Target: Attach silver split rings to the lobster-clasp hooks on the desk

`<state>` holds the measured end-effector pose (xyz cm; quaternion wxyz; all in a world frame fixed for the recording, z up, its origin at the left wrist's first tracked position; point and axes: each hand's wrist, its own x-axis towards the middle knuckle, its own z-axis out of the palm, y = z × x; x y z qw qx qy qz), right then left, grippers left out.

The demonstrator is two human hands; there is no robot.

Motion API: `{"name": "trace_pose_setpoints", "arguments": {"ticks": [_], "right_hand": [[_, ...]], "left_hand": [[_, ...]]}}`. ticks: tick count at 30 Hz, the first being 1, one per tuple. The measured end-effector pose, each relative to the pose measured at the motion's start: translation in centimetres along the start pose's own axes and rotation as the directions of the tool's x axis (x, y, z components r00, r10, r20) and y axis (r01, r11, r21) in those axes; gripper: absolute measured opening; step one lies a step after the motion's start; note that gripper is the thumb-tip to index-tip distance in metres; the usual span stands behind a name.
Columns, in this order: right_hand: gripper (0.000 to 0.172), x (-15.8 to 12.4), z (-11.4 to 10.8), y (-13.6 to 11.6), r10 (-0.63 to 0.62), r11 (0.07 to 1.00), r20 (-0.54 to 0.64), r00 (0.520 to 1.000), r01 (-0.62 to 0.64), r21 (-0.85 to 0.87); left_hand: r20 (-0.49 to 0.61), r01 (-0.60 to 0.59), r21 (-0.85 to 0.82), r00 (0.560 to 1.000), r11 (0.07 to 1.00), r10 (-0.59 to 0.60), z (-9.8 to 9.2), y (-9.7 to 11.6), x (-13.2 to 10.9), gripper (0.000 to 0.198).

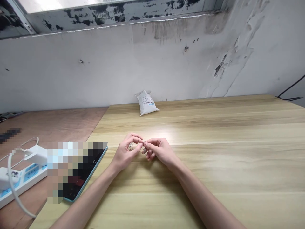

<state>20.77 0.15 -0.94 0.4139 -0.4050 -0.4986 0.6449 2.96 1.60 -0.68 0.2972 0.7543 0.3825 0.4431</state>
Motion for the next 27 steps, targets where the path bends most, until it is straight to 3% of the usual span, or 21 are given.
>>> {"name": "trace_pose_setpoints", "arguments": {"ticks": [10, 27], "right_hand": [[0.041, 0.12, -0.14, -0.16, -0.094, 0.992, -0.048, 0.994, 0.090, -0.089], [0.044, 0.03, 0.42, -0.36, -0.052, 0.999, -0.075, 0.996, 0.052, 0.001]], "left_hand": [[0.062, -0.003, 0.018, 0.998, 1.000, 0.002, -0.15, 0.07, -0.04, 0.006], [-0.052, -0.005, 0.048, 0.999, 0.999, 0.007, 0.05, 0.31, -0.24, 0.008]]}}
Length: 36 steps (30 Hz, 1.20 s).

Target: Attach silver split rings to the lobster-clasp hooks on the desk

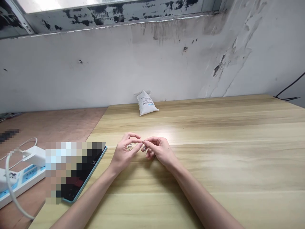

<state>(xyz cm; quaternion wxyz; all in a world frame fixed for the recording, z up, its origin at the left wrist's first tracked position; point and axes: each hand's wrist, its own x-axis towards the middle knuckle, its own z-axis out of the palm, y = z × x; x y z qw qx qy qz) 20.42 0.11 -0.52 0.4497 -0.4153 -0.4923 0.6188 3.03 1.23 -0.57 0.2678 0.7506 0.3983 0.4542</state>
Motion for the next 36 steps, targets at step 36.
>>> {"name": "trace_pose_setpoints", "arguments": {"ticks": [36], "right_hand": [[0.038, 0.6, -0.5, 1.1, -0.048, 0.999, -0.013, 0.999, 0.048, -0.011]], "left_hand": [[0.071, 0.107, -0.025, 0.992, 0.994, -0.105, -0.5, -0.6, 0.2, 0.003]]}}
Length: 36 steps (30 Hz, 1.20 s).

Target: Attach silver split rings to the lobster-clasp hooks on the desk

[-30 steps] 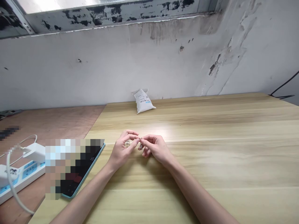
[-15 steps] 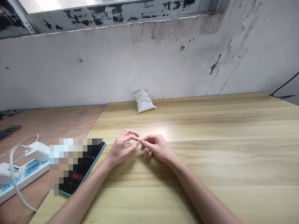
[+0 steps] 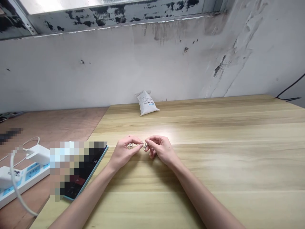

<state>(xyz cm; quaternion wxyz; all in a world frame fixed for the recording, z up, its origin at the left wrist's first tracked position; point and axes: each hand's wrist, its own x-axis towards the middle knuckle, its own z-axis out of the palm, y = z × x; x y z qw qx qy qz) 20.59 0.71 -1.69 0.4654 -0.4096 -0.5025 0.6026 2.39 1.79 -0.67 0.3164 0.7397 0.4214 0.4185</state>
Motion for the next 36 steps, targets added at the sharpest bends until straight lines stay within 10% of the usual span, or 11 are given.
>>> {"name": "trace_pose_setpoints", "arguments": {"ticks": [10, 18, 36], "right_hand": [[0.045, -0.1, -0.4, -0.6, 0.071, 0.984, -0.151, 0.986, -0.044, 0.171], [0.037, -0.4, 0.6, -0.3, -0.055, 0.985, -0.235, 0.970, 0.091, 0.149], [0.029, -0.6, -0.1, -0.7, -0.255, 0.892, -0.132, 0.958, 0.180, -0.416]], "left_hand": [[-0.031, 0.111, -0.058, 0.993, 0.992, -0.113, 0.2, -0.2, 0.0, 0.013], [0.246, 0.251, -0.420, 0.957, 0.872, -0.157, 0.7, 0.2, -0.2, 0.013], [0.027, 0.118, -0.227, 0.993, 0.967, -0.115, -0.3, -0.2, 0.5, 0.013]]}}
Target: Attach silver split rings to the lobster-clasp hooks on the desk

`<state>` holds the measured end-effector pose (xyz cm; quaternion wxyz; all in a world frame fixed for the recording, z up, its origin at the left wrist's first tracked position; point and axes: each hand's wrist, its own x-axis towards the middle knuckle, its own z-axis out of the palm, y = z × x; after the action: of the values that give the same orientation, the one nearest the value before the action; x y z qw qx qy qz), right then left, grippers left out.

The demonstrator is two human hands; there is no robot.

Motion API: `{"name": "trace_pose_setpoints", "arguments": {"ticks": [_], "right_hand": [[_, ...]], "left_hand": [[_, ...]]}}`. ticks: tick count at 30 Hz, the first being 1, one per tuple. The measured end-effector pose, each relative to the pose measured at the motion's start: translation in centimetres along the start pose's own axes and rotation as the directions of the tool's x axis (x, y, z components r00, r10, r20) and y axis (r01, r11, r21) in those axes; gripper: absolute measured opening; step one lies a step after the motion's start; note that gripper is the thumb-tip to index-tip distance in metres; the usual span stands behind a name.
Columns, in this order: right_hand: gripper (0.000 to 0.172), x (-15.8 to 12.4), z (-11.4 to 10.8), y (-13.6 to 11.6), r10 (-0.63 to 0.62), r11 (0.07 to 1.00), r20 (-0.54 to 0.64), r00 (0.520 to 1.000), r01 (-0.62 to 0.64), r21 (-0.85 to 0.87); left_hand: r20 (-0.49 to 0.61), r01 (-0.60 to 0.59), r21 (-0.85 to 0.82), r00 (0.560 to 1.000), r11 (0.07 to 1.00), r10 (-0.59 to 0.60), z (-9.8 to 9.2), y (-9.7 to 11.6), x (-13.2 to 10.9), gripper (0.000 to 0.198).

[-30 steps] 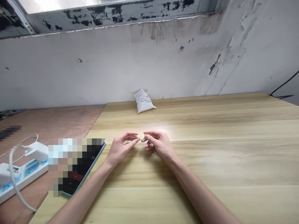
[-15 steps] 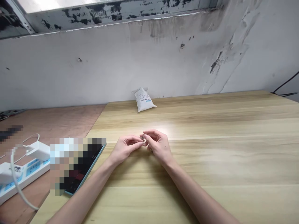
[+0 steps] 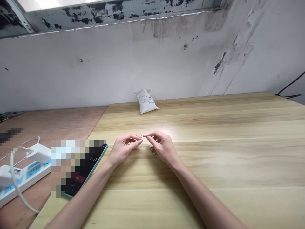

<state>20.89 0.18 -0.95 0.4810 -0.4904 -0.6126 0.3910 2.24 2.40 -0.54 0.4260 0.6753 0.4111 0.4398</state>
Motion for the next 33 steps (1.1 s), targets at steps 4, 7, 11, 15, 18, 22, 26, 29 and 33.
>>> {"name": "trace_pose_setpoints", "arguments": {"ticks": [4, 7, 11, 15, 18, 22, 26, 29, 33], "right_hand": [[0.020, -0.06, -0.21, 0.02, -0.174, 0.980, -0.015, 0.985, 0.172, -0.104], [0.017, -0.07, -0.23, 0.20, -0.237, 0.954, 0.002, 0.971, 0.233, -0.191], [0.014, -0.11, -0.24, 0.12, -0.343, 0.892, 0.031, 0.939, 0.336, -0.303], [0.015, -0.15, -0.28, -0.18, -0.397, 0.853, 0.015, 0.918, 0.375, -0.363], [0.015, -0.20, -0.24, -0.27, -0.399, 0.835, 0.012, 0.917, 0.368, -0.409], [0.014, -0.26, -0.14, -0.30, -0.403, 0.806, 0.001, 0.915, 0.356, -0.473], [0.015, -0.31, -0.09, -0.39, -0.422, 0.792, -0.017, 0.906, 0.360, -0.494], [0.016, -0.31, -0.10, -0.43, -0.423, 0.785, -0.009, 0.906, 0.361, -0.504], [0.016, -0.31, -0.20, -0.48, -0.443, 0.770, -0.019, 0.896, 0.369, -0.520]], "left_hand": [[-0.025, -0.003, 0.023, 1.000, 1.000, 0.003, -0.09, -0.02, 0.11, 0.015], [-0.022, 0.041, 0.026, 0.999, 0.999, -0.040, 0.01, 0.15, 0.00, 0.016], [-0.015, 0.031, 0.054, 0.999, 0.998, -0.030, 0.07, 0.46, -0.21, 0.015], [-0.012, 0.028, 0.104, 1.000, 0.994, -0.027, 0.01, 0.44, -0.26, 0.015], [-0.021, 0.029, 0.124, 0.999, 0.992, -0.027, 0.02, 0.29, -0.25, 0.014], [-0.035, 0.017, 0.143, 0.999, 0.990, -0.012, 0.07, 0.21, -0.27, 0.014], [-0.038, 0.010, 0.163, 0.999, 0.987, -0.004, 0.03, 0.27, -0.25, 0.014], [-0.034, 0.003, 0.160, 0.999, 0.987, 0.003, -0.01, 0.40, -0.23, 0.014], [-0.038, 0.005, 0.166, 0.999, 0.986, 0.001, -0.03, 0.63, -0.22, 0.014]]}}
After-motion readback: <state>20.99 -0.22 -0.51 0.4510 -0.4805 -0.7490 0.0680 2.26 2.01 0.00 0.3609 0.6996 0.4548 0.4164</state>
